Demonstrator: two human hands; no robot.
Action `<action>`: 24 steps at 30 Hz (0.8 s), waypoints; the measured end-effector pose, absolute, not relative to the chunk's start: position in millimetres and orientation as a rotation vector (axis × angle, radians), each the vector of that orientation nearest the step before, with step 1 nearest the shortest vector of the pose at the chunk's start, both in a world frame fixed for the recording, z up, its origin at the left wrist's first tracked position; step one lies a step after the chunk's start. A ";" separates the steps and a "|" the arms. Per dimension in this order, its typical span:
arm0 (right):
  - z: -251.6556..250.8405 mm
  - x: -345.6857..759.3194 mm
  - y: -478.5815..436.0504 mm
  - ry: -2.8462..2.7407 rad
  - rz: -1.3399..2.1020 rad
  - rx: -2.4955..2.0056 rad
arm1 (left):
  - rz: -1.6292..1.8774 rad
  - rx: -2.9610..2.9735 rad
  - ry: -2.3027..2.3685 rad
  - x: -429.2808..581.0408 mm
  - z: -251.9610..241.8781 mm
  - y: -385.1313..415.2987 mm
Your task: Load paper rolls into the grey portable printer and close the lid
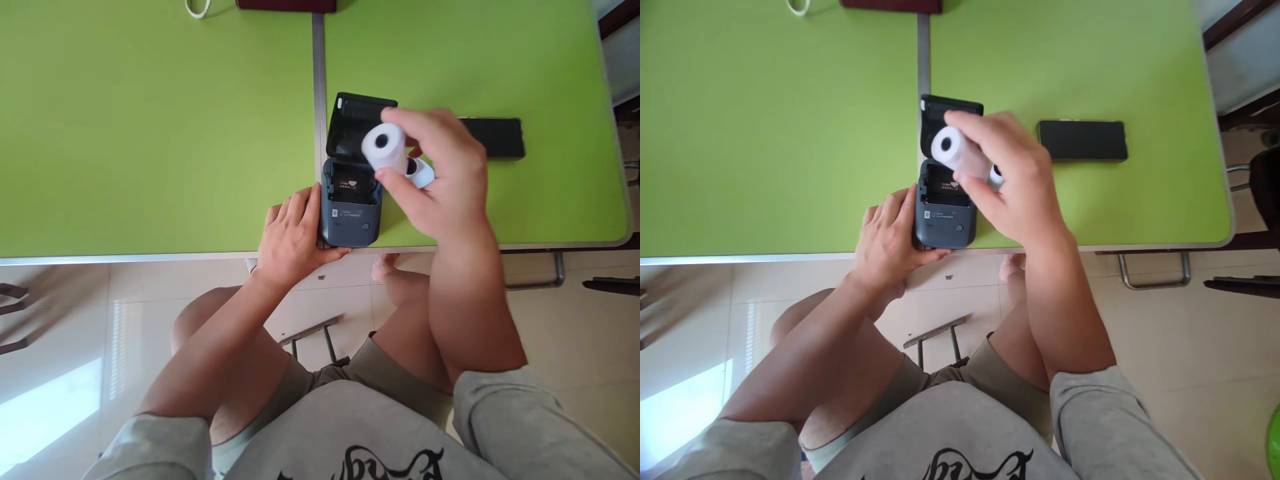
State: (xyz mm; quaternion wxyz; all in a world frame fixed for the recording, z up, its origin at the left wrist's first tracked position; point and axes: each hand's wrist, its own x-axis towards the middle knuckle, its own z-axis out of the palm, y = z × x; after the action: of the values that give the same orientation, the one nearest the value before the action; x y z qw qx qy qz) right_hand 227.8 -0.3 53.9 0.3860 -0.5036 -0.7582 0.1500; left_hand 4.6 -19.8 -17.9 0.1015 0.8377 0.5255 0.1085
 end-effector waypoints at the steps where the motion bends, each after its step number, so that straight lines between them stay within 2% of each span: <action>1: 53.5 223.1 1.2 -1.950 0.433 -1.348 | 0.326 2.481 1.551 4.4 -18.3 -20.0; 6: 47.1 213.9 10.5 -1.875 0.575 -1.624 | 0.322 2.499 1.526 5.1 -17.0 -21.3; 14: 40.3 211.9 15.0 -1.857 0.674 -1.712 | 0.322 2.530 1.498 5.3 -17.6 -22.0; 19: 40.6 213.7 14.4 -1.929 0.490 -1.727 | 0.349 2.500 1.522 5.8 -17.2 -23.4; 24: 58.5 213.0 2.4 -2.217 0.310 -1.542 | 0.460 2.528 1.495 4.5 -20.2 -25.1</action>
State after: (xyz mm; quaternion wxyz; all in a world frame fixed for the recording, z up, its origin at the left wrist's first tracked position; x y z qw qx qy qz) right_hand 213.0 2.4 58.5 0.2099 -0.5547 -0.7974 0.1115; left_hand 4.5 -25.1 -20.2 0.0844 0.8473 0.5012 0.1543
